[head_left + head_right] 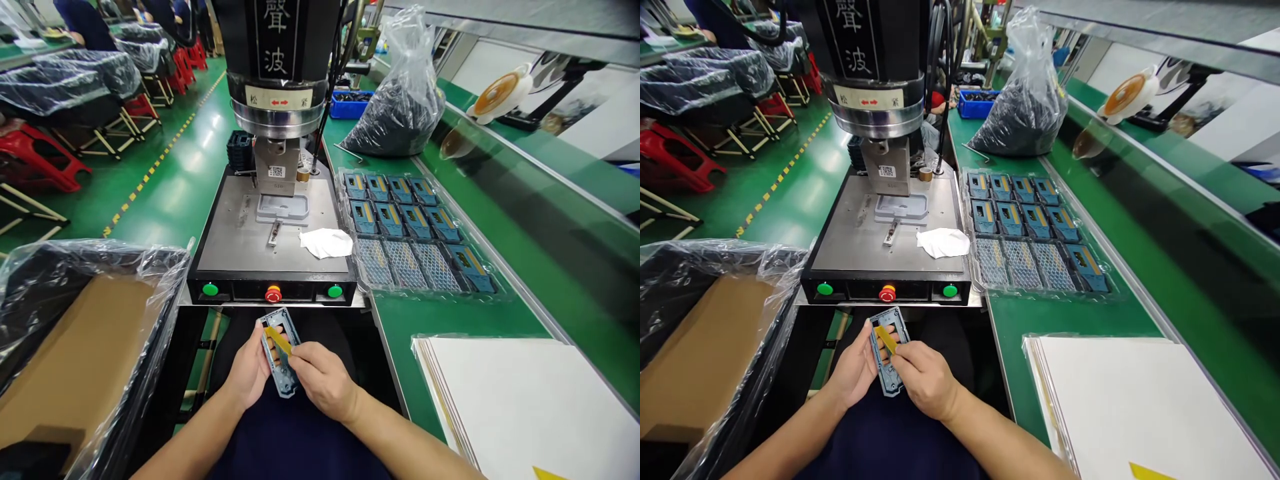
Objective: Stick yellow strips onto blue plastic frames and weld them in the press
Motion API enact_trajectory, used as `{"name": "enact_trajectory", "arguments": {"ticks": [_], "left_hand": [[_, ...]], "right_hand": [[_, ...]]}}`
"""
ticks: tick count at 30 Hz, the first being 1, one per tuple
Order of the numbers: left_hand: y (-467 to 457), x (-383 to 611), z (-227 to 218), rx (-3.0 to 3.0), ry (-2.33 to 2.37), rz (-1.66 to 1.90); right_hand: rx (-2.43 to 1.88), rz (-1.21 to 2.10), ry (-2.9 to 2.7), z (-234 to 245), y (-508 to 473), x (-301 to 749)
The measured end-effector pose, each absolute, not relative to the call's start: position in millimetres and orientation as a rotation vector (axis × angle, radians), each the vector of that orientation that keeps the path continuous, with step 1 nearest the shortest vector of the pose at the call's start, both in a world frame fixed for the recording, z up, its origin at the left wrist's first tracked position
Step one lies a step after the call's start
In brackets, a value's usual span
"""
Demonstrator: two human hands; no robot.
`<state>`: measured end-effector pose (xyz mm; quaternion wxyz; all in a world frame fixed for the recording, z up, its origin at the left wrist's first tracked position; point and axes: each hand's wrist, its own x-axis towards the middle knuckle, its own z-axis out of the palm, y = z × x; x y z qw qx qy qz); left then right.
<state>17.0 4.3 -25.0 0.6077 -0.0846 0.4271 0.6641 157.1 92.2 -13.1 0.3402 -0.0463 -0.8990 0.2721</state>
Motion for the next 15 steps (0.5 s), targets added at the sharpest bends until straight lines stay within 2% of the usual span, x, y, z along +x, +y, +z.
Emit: {"name": "enact_trajectory", "arguments": {"ticks": [7,15], "left_hand": [[3.6,18.2,-29.6,-0.183,0.96,1.543],[4.1,18.1,-25.2,-0.166,0.927,1.535]], "right_hand": [[0.042,0.648,-2.41,-17.1,91.1,156.6],[0.021,0.57,-2.426,-23.6,91.6,149.4]]}}
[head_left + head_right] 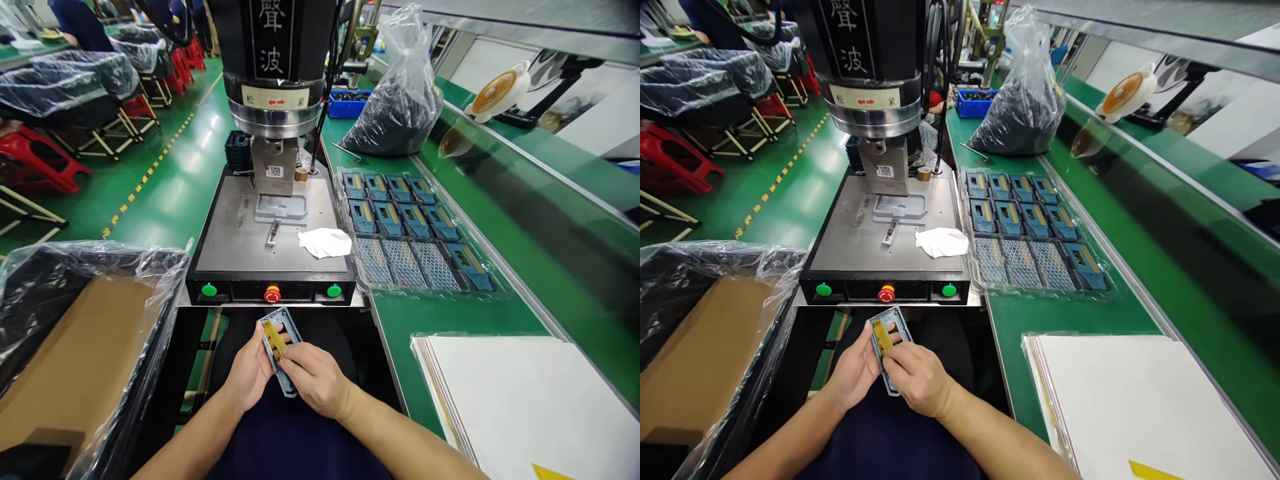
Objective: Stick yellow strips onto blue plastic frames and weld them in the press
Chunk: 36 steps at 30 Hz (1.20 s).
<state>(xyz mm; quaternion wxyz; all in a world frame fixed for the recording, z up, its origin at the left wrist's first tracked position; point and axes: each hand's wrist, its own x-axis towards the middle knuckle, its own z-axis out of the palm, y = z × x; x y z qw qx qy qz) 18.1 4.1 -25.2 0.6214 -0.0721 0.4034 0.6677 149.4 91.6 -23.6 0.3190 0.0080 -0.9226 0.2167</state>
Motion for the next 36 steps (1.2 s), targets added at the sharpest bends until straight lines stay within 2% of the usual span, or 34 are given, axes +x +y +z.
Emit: {"name": "enact_trajectory", "arguments": {"ticks": [16,24,29,36], "left_hand": [[3,18,-23,-0.187,0.852,1.55],[3,19,-24,-0.216,0.871,1.614],[3,17,-23,-0.207,0.829,1.626],[3,16,-25,-0.186,0.749,1.686]], "right_hand": [[0.029,0.534,-2.608,-21,95,144],[0.003,0.672,-2.687,-11,97,148],[-0.26,0.722,-2.571,-12,96,153],[-0.693,0.827,-2.714,-7,96,152]]}}
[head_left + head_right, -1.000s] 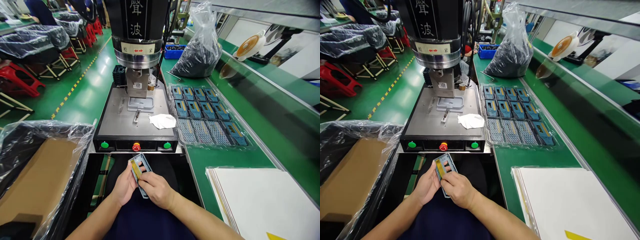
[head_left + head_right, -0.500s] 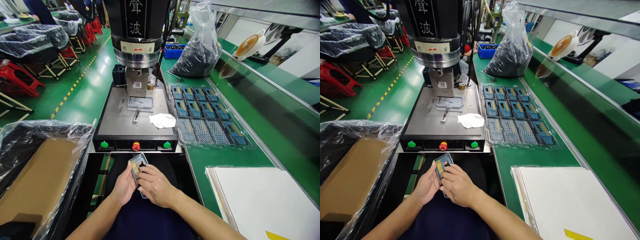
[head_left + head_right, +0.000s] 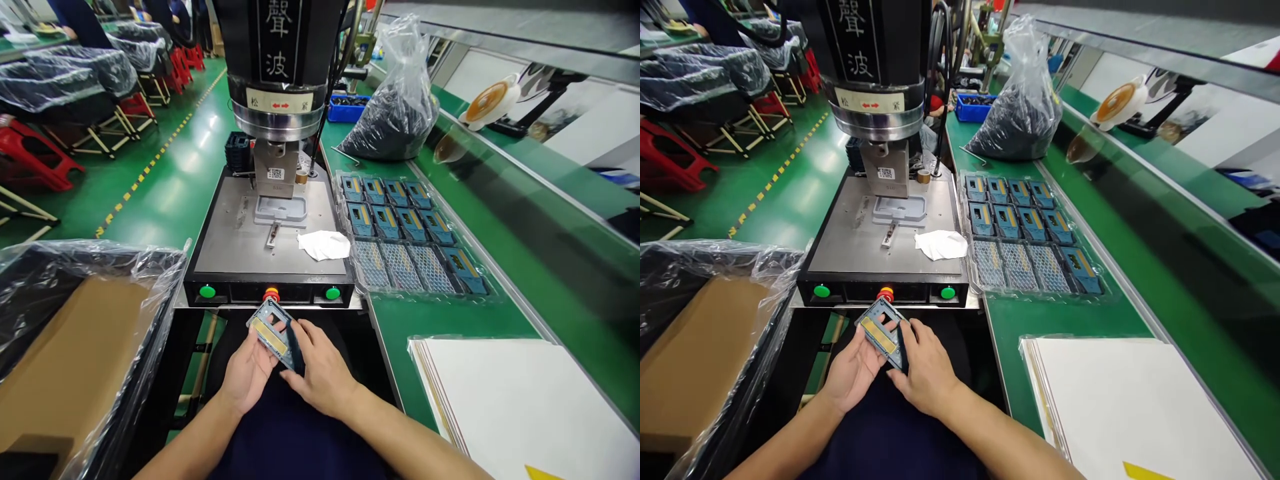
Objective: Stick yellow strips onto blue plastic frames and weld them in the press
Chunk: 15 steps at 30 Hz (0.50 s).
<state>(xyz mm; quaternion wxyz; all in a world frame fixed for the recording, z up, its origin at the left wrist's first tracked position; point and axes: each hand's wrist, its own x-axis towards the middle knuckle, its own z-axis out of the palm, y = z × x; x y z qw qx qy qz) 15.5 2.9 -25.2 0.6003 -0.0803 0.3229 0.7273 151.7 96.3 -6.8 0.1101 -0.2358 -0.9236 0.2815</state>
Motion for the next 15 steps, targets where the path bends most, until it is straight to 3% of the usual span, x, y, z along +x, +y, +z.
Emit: {"name": "enact_trajectory", "arguments": {"ticks": [8,15], "left_hand": [[-6,6,-26,-0.037,0.915,1.584],[-23,-3,-31,-0.093,1.038,1.572]], "right_hand": [[-0.454,0.724,-2.728,35,183,126],[-0.535,0.523,-2.846,69,291,60]]}}
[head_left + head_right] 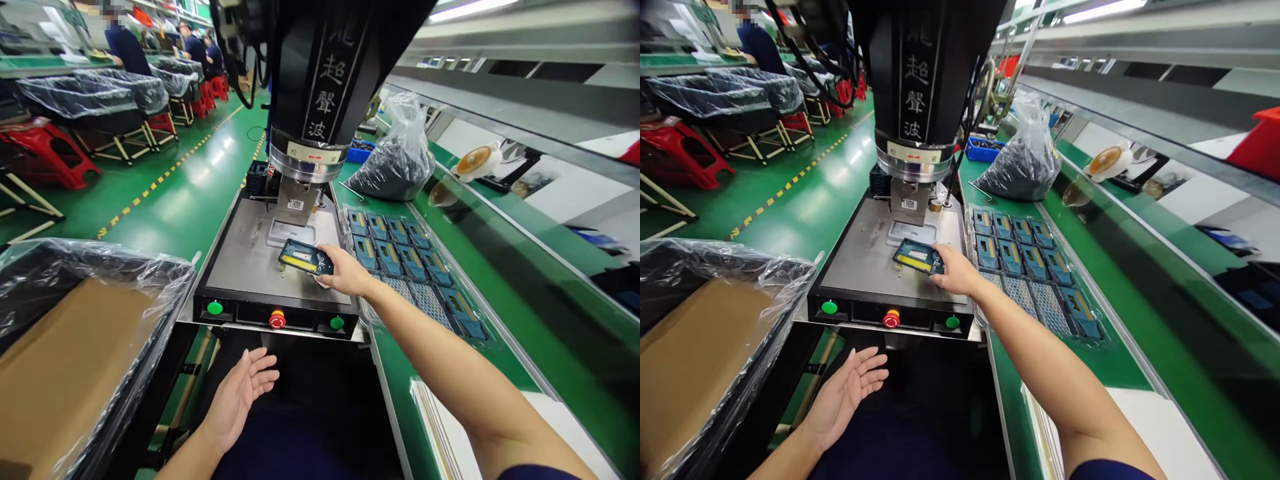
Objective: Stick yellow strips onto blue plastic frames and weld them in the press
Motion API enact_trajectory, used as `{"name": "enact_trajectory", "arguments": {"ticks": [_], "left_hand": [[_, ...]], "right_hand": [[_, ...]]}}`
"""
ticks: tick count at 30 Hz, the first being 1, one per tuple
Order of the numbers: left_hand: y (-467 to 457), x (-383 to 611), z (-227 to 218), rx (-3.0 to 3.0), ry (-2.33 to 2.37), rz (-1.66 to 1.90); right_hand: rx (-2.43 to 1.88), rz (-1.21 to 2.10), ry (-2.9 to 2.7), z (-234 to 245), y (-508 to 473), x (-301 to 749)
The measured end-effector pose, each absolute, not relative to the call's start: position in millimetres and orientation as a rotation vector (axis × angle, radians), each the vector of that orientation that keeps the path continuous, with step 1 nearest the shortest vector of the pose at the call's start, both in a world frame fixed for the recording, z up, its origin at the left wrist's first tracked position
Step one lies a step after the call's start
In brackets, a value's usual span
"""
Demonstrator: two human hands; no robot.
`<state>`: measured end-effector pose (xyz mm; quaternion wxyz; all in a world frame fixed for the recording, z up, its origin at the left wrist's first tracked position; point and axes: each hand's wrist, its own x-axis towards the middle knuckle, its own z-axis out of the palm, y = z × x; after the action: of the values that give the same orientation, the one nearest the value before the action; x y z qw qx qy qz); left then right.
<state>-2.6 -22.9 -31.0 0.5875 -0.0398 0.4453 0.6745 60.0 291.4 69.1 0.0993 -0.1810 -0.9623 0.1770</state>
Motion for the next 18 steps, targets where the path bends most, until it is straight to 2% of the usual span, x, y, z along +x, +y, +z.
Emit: {"name": "enact_trajectory", "arguments": {"ticks": [7,12,18], "left_hand": [[-33,-15,-35,-0.175,1.11,1.618],[-38,-22,-32,-0.214,1.158,1.629],[-37,-26,-31,-0.237,1.172,1.617]], "right_hand": [[-0.691,0.554,-2.901,74,350,-7],[-0.63,0.688,-2.931,68,370,-36],[-0.573,0.675,-2.933,50,377,-49]]}}
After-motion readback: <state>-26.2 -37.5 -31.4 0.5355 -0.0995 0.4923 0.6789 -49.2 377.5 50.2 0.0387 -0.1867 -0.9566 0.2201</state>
